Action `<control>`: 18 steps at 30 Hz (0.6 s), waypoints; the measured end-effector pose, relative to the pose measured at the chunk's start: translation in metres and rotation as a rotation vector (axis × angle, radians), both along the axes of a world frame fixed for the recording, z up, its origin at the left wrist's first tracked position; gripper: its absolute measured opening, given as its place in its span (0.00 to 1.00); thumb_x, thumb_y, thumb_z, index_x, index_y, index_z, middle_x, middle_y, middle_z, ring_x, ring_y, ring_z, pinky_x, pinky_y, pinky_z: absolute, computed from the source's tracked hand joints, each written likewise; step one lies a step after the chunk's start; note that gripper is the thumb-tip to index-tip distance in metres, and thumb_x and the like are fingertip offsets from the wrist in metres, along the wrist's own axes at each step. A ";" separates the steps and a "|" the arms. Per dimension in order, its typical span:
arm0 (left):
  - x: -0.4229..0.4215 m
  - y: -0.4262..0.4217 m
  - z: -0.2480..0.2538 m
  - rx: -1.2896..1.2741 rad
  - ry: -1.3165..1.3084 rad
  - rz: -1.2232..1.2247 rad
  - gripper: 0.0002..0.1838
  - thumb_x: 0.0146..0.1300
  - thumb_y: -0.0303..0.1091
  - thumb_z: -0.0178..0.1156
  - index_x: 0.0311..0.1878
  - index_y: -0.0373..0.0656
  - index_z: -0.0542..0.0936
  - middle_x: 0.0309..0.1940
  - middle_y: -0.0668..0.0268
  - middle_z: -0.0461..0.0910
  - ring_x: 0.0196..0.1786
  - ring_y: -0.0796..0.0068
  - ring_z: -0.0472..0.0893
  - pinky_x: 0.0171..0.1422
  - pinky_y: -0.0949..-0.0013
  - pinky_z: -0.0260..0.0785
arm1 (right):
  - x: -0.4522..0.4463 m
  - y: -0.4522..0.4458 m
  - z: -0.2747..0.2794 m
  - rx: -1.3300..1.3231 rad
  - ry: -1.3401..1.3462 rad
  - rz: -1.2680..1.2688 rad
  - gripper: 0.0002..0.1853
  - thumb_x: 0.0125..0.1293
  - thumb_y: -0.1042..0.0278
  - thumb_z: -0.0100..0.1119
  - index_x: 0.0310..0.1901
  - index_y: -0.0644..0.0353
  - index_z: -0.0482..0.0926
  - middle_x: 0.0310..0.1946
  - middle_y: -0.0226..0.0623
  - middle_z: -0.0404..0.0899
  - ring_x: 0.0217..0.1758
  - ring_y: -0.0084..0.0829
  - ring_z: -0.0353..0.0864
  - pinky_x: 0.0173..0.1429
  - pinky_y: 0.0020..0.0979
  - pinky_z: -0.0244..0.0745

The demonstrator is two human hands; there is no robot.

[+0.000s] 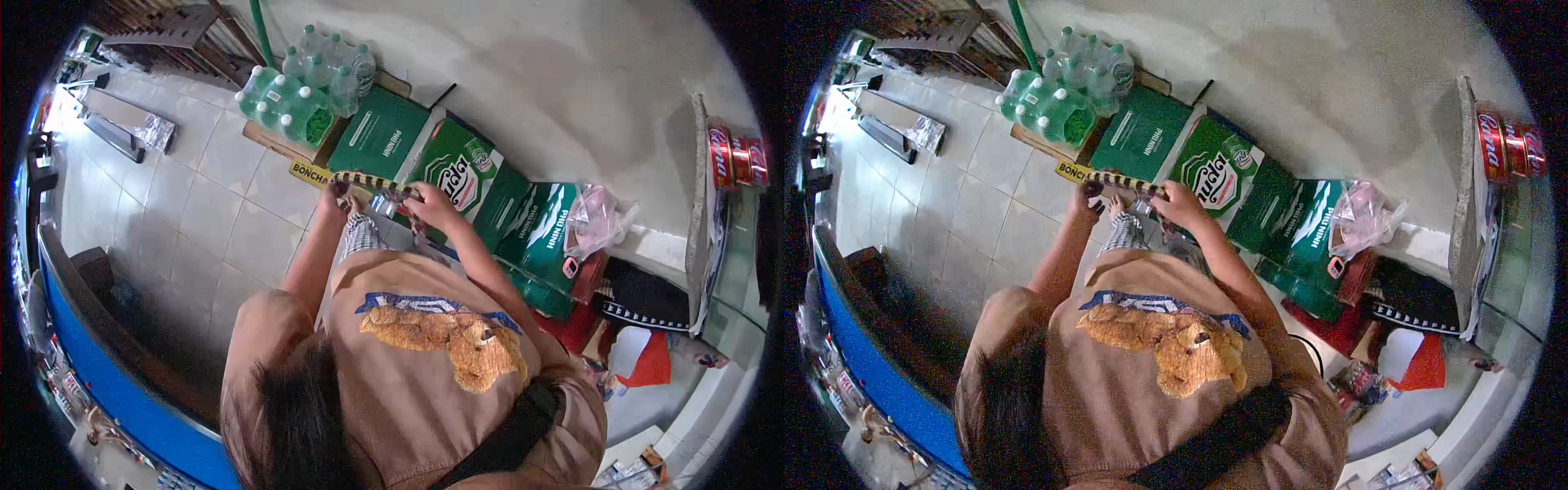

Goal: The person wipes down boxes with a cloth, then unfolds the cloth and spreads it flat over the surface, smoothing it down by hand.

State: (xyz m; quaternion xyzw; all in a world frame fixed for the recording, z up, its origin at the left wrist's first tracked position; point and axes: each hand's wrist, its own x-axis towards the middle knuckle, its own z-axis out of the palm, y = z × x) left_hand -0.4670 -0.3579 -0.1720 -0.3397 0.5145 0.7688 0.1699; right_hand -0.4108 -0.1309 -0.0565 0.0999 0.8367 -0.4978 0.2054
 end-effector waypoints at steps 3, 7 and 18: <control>-0.004 0.029 0.080 0.655 -0.258 -0.126 0.23 0.67 0.45 0.38 0.58 0.43 0.71 0.52 0.60 0.76 0.55 0.64 0.75 0.60 0.59 0.67 | -0.021 -0.031 0.035 0.026 0.078 -0.014 0.20 0.54 0.58 0.58 0.42 0.66 0.77 0.31 0.49 0.79 0.35 0.44 0.80 0.39 0.38 0.73; 0.003 0.061 0.046 0.842 -0.356 -0.261 0.29 0.66 0.55 0.34 0.59 0.46 0.71 0.54 0.54 0.74 0.55 0.58 0.75 0.58 0.51 0.69 | -0.030 -0.046 0.075 0.173 0.295 0.132 0.21 0.53 0.57 0.57 0.41 0.68 0.77 0.35 0.50 0.79 0.38 0.48 0.79 0.42 0.41 0.74; -0.031 0.068 0.138 0.912 0.066 -0.081 0.25 0.67 0.51 0.40 0.62 0.50 0.68 0.57 0.63 0.72 0.57 0.59 0.71 0.64 0.51 0.62 | -0.013 -0.007 0.106 0.492 0.269 0.684 0.19 0.48 0.57 0.58 0.29 0.71 0.79 0.30 0.53 0.77 0.35 0.49 0.79 0.40 0.45 0.74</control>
